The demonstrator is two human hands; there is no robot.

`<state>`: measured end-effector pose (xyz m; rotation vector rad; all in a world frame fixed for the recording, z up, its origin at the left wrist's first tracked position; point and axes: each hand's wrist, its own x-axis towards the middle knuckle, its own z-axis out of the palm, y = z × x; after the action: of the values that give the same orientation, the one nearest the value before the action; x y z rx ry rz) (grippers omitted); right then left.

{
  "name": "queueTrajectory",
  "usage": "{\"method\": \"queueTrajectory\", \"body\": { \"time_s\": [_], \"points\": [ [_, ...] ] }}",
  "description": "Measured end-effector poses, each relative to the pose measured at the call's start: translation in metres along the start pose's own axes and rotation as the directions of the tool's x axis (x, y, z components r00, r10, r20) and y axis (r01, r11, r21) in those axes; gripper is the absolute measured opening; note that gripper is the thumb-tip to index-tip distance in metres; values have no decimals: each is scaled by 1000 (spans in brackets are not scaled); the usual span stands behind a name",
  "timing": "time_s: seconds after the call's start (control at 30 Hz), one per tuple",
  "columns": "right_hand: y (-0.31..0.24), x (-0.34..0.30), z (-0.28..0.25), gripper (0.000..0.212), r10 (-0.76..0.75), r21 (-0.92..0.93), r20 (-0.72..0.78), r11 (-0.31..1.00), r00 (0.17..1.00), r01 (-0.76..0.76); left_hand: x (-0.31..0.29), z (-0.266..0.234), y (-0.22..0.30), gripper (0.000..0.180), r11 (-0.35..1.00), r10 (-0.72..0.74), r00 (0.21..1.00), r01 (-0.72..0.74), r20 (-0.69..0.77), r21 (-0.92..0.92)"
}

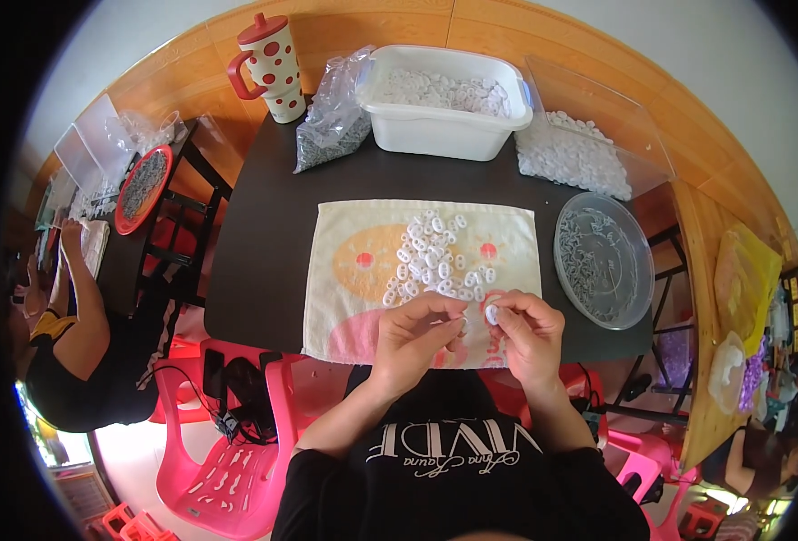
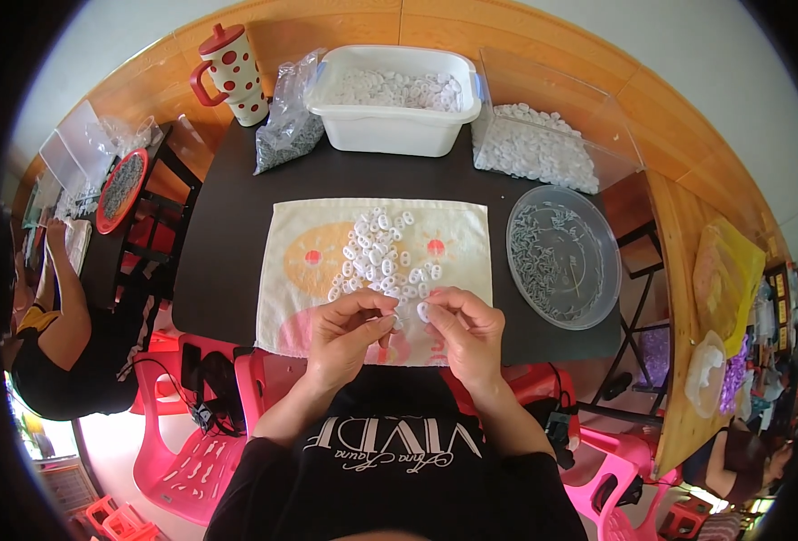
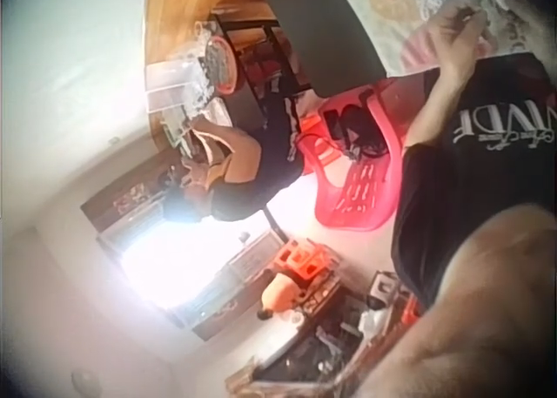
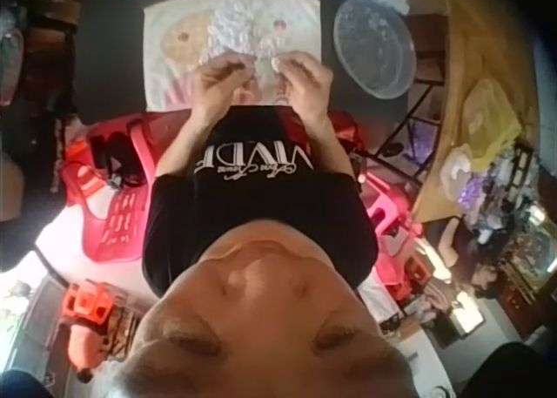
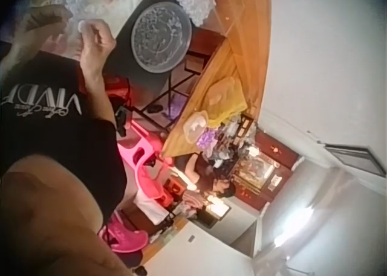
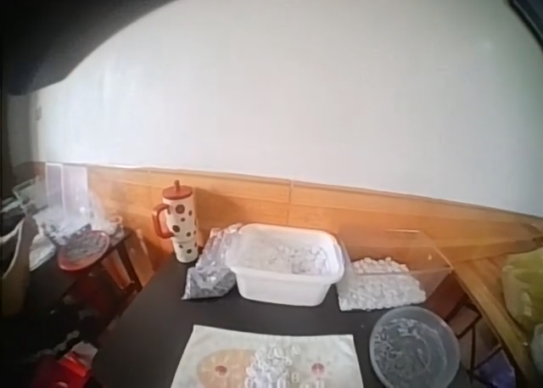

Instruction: Inserting small grey electronic components into white circular plastic rings by hand at a workbench.

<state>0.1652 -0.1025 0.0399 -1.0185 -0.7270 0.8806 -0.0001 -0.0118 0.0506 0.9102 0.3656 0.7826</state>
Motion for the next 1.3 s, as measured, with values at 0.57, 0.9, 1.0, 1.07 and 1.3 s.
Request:
{"method": "queueTrajectory", "body": {
  "time_s": [0.57,0.9,1.0,1.07,1.3],
  "points": [
    [-11,-1,26,9,-132,-245,42,960,990,138,-2,-4,0,23,999,-8,1000,7,-7,-46],
    [-9,2,27,10,-170,-274,81,944,982,186,-1,-7,-4,21,998,-12,1000,10,-26,-67],
    [-9,3,27,10,-192,-301,107,929,976,216,0,-9,-7,20,998,3,1000,-4,-15,-70],
    [-10,4,28,10,-208,-320,129,917,969,240,-1,-9,-7,21,998,15,1000,-16,-24,-60],
    [-10,5,29,9,-209,-341,116,910,971,237,-1,-9,-9,26,1000,-15,1000,15,2,21]
  ]
}}
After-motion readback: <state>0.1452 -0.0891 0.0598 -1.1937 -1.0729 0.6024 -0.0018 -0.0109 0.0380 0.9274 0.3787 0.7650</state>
